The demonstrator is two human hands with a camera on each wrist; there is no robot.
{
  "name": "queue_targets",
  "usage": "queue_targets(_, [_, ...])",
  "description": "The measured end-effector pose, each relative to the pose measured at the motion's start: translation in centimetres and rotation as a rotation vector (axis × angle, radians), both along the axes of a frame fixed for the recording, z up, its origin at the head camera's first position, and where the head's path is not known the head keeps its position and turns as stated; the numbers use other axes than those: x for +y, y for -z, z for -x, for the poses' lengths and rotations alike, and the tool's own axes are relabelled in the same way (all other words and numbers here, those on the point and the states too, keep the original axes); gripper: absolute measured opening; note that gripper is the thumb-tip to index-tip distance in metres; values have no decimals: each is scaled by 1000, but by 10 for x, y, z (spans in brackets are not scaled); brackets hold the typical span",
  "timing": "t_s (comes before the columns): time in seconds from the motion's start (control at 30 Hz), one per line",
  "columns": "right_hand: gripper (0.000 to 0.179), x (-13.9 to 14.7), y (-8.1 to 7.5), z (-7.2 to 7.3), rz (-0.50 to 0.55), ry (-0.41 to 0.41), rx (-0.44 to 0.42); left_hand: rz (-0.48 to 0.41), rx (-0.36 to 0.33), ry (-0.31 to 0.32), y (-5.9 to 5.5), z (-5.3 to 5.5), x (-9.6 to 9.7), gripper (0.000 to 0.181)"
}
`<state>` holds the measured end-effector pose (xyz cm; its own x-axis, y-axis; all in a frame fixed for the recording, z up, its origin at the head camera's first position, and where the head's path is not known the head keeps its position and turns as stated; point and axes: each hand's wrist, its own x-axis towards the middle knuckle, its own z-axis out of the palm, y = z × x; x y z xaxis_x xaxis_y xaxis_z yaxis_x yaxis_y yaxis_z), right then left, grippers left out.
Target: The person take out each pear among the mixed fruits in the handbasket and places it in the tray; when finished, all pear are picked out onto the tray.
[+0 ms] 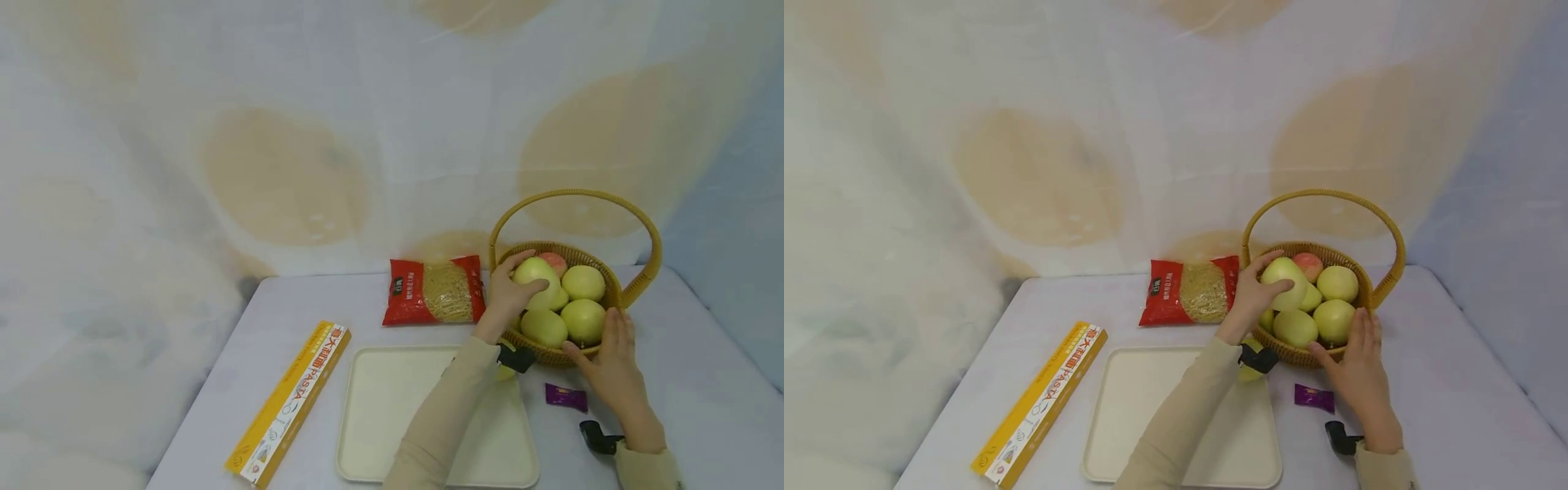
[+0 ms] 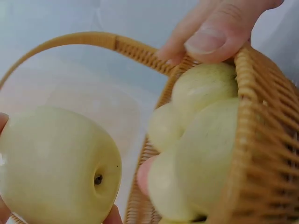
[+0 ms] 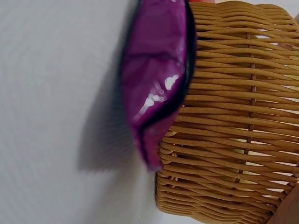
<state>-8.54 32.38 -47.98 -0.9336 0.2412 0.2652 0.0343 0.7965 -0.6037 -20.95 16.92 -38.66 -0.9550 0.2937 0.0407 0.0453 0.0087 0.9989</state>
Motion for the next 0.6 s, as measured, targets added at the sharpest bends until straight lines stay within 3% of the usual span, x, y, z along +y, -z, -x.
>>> queue_targets(0.3, [98, 2, -5, -1, 5, 0, -19, -50, 37, 2, 5, 0, -32, 46])
queue_targets(0.6, [99, 0, 0, 0, 14, -7, 3, -129, 54, 17, 14, -9, -60, 46])
